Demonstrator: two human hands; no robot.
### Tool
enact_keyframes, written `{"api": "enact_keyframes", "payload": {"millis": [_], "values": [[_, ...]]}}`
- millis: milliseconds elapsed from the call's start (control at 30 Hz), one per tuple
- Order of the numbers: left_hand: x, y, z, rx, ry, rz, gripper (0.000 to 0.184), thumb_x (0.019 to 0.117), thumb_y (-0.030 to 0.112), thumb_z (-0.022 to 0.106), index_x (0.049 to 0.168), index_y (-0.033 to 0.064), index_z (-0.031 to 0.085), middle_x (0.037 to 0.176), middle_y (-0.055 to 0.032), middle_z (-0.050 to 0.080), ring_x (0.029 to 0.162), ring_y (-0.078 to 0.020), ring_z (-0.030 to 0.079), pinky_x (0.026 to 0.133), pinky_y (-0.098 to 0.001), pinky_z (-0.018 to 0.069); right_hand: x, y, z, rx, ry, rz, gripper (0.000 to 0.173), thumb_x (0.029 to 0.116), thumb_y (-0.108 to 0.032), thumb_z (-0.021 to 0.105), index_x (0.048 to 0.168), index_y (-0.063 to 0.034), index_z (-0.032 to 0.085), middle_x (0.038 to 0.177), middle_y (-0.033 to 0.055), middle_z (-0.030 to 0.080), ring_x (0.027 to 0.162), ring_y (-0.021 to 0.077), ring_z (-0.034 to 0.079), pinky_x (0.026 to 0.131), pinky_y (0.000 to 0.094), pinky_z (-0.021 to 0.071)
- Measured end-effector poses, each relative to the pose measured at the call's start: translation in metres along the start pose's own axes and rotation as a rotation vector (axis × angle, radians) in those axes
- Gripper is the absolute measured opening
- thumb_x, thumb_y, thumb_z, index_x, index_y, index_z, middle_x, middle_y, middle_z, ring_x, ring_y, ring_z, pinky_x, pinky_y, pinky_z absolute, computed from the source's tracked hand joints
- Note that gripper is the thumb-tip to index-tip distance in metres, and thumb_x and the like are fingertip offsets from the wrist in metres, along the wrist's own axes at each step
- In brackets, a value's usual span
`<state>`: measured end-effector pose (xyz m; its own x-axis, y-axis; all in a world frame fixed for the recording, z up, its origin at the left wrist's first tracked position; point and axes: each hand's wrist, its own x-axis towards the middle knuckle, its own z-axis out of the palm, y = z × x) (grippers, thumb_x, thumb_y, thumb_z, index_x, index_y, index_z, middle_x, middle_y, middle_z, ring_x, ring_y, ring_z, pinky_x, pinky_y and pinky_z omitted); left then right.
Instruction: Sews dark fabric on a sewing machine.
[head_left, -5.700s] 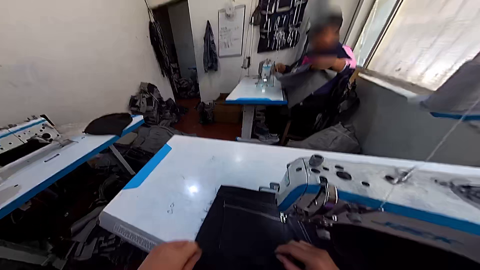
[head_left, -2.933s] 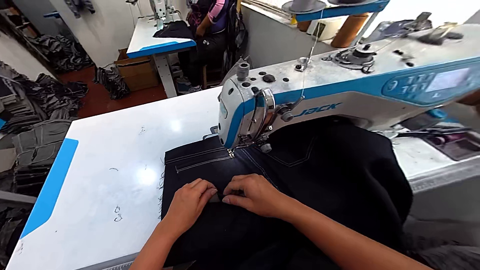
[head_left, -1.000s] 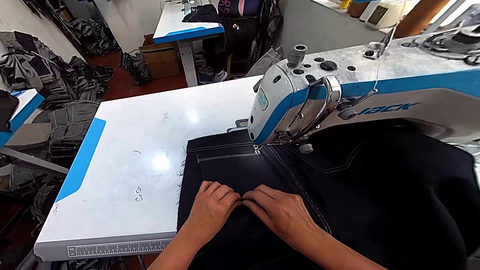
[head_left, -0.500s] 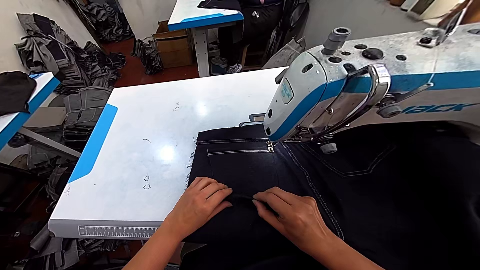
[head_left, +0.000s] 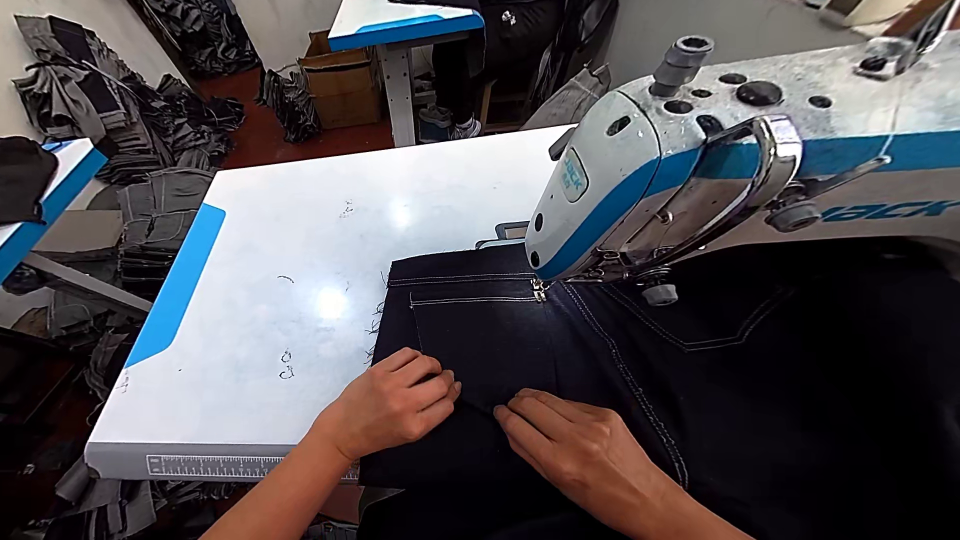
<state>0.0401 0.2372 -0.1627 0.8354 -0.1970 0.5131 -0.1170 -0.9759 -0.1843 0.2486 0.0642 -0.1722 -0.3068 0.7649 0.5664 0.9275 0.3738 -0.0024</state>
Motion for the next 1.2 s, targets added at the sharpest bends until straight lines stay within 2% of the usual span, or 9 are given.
{"api": "enact_keyframes", "payload": {"millis": [533, 667, 700, 767, 800, 867, 1033, 1100, 1200], "values": [[-0.005, 0.014, -0.013, -0.015, -0.250, -0.120, 0.033, 0.1000, -0.002, 0.047, 0.122, 0.0027, 0.071, 0.118, -0.0094, 0.075, 0.112, -0.0212, 0.072, 0.097, -0.0309, 0.0553, 0.019, -0.007, 0.000, -0.158, -0.233, -0.076, 0.040, 0.1090, -0.028, 0.040, 0.130, -0.0112, 0.070, 0.084, 0.0069, 0.060, 0.063, 0.0218, 0.059, 0.044, 0.0290, 0.0407], [0.016, 0.002, -0.004, -0.200, -0.111, -0.341, 0.025, 0.0900, 0.002, 0.057, 0.098, 0.0106, 0.079, 0.093, -0.0023, 0.077, 0.095, -0.0177, 0.073, 0.084, -0.0310, 0.0583, 0.018, -0.012, 0.003, -0.231, -0.232, -0.086, 0.041, 0.1091, -0.030, 0.039, 0.131, -0.0100, 0.068, 0.086, 0.0073, 0.061, 0.066, 0.0226, 0.060, 0.048, 0.0297, 0.0450], [0.026, 0.002, 0.003, -0.207, -0.071, -0.378, 0.023, 0.0917, 0.004, 0.058, 0.101, 0.0108, 0.078, 0.099, -0.0033, 0.076, 0.102, -0.0191, 0.071, 0.091, -0.0333, 0.0568, 0.017, -0.013, 0.004, -0.243, -0.220, -0.087, 0.040, 0.1091, -0.029, 0.039, 0.130, -0.0095, 0.068, 0.087, 0.0075, 0.061, 0.066, 0.0228, 0.061, 0.050, 0.0300, 0.0465], [0.052, 0.007, 0.020, -0.300, -0.128, -0.439, 0.030, 0.1014, 0.016, 0.055, 0.125, 0.0131, 0.072, 0.135, -0.0084, 0.067, 0.135, -0.0271, 0.057, 0.113, -0.0479, 0.0439, 0.015, -0.015, 0.006, -0.249, -0.180, -0.087, 0.037, 0.1084, -0.026, 0.041, 0.119, -0.0086, 0.072, 0.088, 0.0085, 0.062, 0.069, 0.0233, 0.063, 0.056, 0.0312, 0.0511], [0.063, 0.010, 0.028, -0.381, -0.228, -0.482, 0.037, 0.1068, 0.027, 0.049, 0.140, 0.0184, 0.064, 0.151, -0.0080, 0.054, 0.149, -0.0298, 0.040, 0.121, -0.0574, 0.0295, 0.012, -0.015, 0.008, -0.233, -0.146, -0.080, 0.035, 0.1079, -0.026, 0.043, 0.110, -0.0086, 0.073, 0.087, 0.0084, 0.062, 0.069, 0.0229, 0.062, 0.056, 0.0312, 0.0519], [0.075, 0.008, 0.039, -0.454, -0.448, -0.529, 0.051, 0.1083, 0.050, 0.036, 0.156, 0.0331, 0.044, 0.169, -0.0031, 0.028, 0.159, -0.0324, 0.007, 0.119, -0.0734, -0.0010, 0.006, -0.009, 0.006, -0.108, -0.077, -0.029, 0.030, 0.1065, -0.027, 0.049, 0.107, -0.0117, 0.074, 0.084, 0.0061, 0.060, 0.069, 0.0206, 0.061, 0.056, 0.0290, 0.0505], [0.075, 0.007, 0.042, -0.384, -0.555, -0.485, 0.079, 0.0944, 0.076, 0.041, 0.162, 0.0387, 0.027, 0.172, -0.0050, 0.014, 0.157, -0.0438, -0.006, 0.102, -0.0891, -0.0068, -0.032, 0.011, -0.015, 0.319, 0.065, 0.385, 0.018, 0.1025, -0.023, 0.060, 0.106, -0.0121, 0.074, 0.099, 0.0101, 0.073, 0.099, 0.0169, 0.069, 0.086, 0.0260, 0.0553], [0.075, 0.008, 0.041, -0.381, -0.586, -0.483, 0.087, 0.0897, 0.083, 0.037, 0.163, 0.0392, 0.023, 0.173, -0.0063, 0.011, 0.157, -0.0445, -0.008, 0.102, -0.0889, -0.0072, -0.046, 0.021, -0.012, 0.271, 0.036, 0.410, 0.021, 0.1032, -0.023, 0.059, 0.114, -0.0086, 0.071, 0.113, 0.0141, 0.072, 0.117, 0.0222, 0.065, 0.104, 0.0295, 0.0491], [0.077, 0.007, 0.039, -0.388, -0.610, -0.492, 0.086, 0.0903, 0.084, 0.033, 0.163, 0.0395, 0.021, 0.173, -0.0056, 0.011, 0.157, -0.0438, -0.008, 0.103, -0.0883, -0.0066, -0.057, 0.024, -0.007, 0.177, -0.025, 0.298, 0.027, 0.1046, -0.021, 0.057, 0.123, -0.0050, 0.069, 0.122, 0.0159, 0.072, 0.124, 0.0264, 0.064, 0.111, 0.0310, 0.0452]]}}
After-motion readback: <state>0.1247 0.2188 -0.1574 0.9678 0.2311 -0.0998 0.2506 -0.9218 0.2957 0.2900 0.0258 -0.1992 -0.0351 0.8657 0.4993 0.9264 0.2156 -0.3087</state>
